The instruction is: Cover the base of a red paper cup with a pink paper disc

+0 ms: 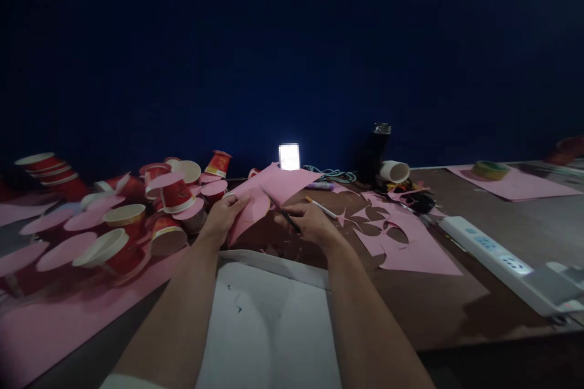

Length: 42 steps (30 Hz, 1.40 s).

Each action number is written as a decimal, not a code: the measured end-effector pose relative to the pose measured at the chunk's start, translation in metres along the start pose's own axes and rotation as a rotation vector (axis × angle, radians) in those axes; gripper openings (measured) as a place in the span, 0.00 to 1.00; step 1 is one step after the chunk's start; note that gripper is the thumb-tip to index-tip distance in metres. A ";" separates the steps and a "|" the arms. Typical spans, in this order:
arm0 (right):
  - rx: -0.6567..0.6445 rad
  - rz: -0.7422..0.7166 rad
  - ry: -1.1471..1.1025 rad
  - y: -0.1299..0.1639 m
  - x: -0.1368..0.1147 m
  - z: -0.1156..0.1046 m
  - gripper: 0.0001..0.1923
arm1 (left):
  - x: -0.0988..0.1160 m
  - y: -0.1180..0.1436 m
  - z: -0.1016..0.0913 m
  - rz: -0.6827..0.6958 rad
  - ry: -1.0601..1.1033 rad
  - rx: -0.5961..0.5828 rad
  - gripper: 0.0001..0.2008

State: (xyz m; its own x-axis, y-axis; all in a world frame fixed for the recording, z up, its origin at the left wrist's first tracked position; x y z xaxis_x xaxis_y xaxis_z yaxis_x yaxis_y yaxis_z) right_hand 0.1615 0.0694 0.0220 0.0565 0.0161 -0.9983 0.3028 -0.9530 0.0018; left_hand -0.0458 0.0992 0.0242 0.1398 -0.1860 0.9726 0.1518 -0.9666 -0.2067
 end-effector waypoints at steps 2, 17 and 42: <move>0.004 -0.005 0.029 0.000 0.002 -0.002 0.23 | 0.002 0.000 -0.001 0.016 -0.002 0.009 0.18; 0.147 -0.066 -0.088 -0.014 0.013 0.008 0.22 | 0.052 0.023 -0.015 0.559 -0.439 0.424 0.17; 0.091 -0.011 -0.660 -0.001 -0.002 0.033 0.19 | -0.006 0.044 0.110 -0.351 0.908 -0.483 0.28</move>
State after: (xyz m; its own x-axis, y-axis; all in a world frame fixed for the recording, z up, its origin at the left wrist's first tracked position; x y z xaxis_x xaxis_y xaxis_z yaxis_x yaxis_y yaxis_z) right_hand 0.1296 0.0601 0.0225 -0.5492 -0.1345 -0.8248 0.2165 -0.9762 0.0151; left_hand 0.0682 0.0770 -0.0021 -0.6425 0.2449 0.7261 -0.3866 -0.9217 -0.0313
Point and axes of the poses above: each hand's wrist, its own y-axis away from the middle knuckle, its own z-axis out of the palm, x = y × z, the point moved 8 cm from there along -y, towards the middle knuckle, and after that the axes turned 3 degrees about -y, right-handed, at the moved point
